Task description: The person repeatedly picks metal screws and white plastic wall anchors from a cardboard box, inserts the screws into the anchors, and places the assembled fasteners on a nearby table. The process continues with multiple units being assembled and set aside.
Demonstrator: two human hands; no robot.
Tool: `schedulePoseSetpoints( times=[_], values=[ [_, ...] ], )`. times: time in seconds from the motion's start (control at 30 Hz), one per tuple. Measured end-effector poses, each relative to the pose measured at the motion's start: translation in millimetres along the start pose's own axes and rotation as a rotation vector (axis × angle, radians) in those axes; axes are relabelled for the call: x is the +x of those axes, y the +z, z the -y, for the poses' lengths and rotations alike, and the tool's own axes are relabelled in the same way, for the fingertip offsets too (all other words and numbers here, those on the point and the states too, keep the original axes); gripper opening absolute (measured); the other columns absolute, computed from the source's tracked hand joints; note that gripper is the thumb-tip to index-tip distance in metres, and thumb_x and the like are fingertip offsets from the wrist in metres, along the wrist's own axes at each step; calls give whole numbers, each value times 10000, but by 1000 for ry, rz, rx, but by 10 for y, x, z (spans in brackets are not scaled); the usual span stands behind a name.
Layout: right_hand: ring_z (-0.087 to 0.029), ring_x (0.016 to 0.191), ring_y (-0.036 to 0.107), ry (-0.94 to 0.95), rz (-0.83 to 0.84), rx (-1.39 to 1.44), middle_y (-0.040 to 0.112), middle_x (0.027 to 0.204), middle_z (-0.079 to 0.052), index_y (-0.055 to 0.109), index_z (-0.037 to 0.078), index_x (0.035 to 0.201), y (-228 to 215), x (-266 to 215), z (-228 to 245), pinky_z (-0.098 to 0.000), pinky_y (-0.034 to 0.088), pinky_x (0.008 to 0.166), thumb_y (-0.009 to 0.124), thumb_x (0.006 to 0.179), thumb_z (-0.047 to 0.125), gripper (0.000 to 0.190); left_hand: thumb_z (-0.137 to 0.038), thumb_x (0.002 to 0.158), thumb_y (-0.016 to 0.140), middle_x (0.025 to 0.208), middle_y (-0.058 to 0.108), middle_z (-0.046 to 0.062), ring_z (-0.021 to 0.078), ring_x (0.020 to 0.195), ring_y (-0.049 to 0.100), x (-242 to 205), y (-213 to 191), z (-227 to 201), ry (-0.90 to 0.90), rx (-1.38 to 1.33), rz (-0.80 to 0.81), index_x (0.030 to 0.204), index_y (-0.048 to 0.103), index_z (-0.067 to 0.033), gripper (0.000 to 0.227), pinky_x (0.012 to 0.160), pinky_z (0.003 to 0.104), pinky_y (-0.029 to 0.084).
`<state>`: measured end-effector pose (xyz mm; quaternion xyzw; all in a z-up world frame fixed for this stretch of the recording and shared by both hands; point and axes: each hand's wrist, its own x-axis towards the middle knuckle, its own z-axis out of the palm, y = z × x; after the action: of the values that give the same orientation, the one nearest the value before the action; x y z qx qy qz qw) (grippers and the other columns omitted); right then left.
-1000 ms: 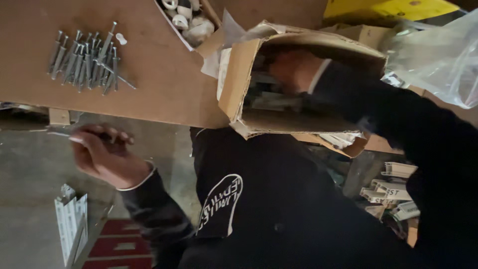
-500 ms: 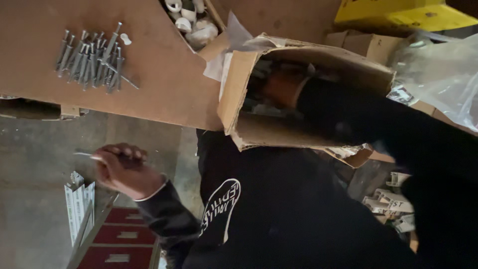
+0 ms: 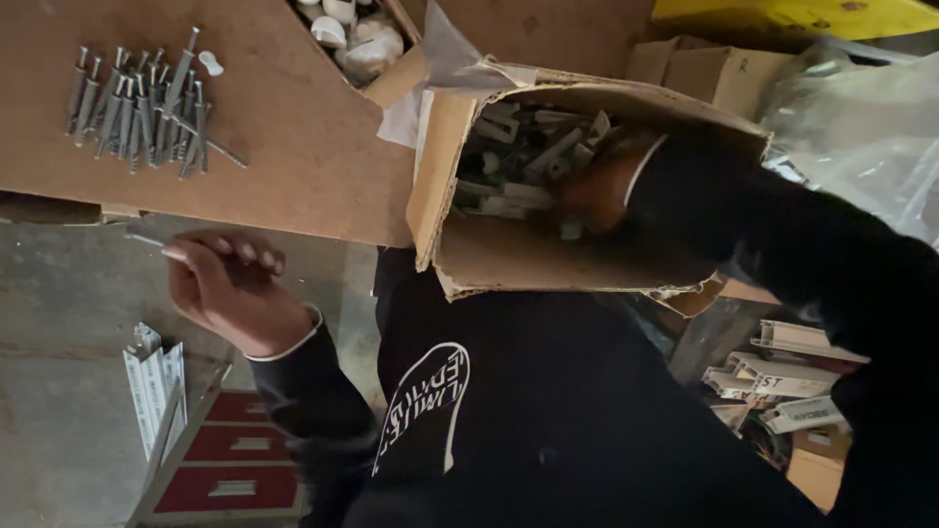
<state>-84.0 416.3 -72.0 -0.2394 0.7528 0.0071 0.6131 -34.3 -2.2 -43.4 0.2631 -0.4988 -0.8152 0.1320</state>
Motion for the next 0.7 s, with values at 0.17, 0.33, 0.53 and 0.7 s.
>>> schedulePoseSetpoints(
  times=[0.17, 0.33, 0.53, 0.7],
  values=[
    [-346, 994, 726, 72, -265, -134, 736, 1059, -181, 744, 126, 1113, -3, 135, -135, -483, 585, 896, 692, 903, 228, 239, -381, 1151, 564, 755, 511, 47, 144, 608, 457, -97, -85, 6, 25, 93, -28, 921, 533, -75, 385, 526, 325, 383],
    [-344, 820, 750, 66, -502, -349, 749, 880, -158, 766, 170, 990, 74, 279, -48, -507, 613, 730, 678, 867, 195, 154, -376, 1189, 530, 748, 519, 62, 147, 602, 475, -62, -188, -70, 22, 37, -46, 952, 537, -61, 394, 534, 304, 386],
    [-369, 703, 742, 178, -824, -223, 737, 840, -208, 690, 8, 1257, -62, 550, 91, -511, 601, 608, 575, 1002, 189, 334, -385, 1165, 566, 772, 496, 47, 133, 599, 443, -29, -72, -44, 46, 50, -47, 919, 520, -65, 406, 510, 307, 380],
    [-356, 774, 746, 113, -609, -274, 756, 880, -164, 777, 165, 977, -164, 569, 183, -526, 601, 654, 588, 953, 280, 223, -383, 1162, 577, 771, 486, 49, 137, 616, 440, -55, -120, -62, 52, 3, -57, 913, 509, -53, 419, 513, 297, 363]
  ],
)
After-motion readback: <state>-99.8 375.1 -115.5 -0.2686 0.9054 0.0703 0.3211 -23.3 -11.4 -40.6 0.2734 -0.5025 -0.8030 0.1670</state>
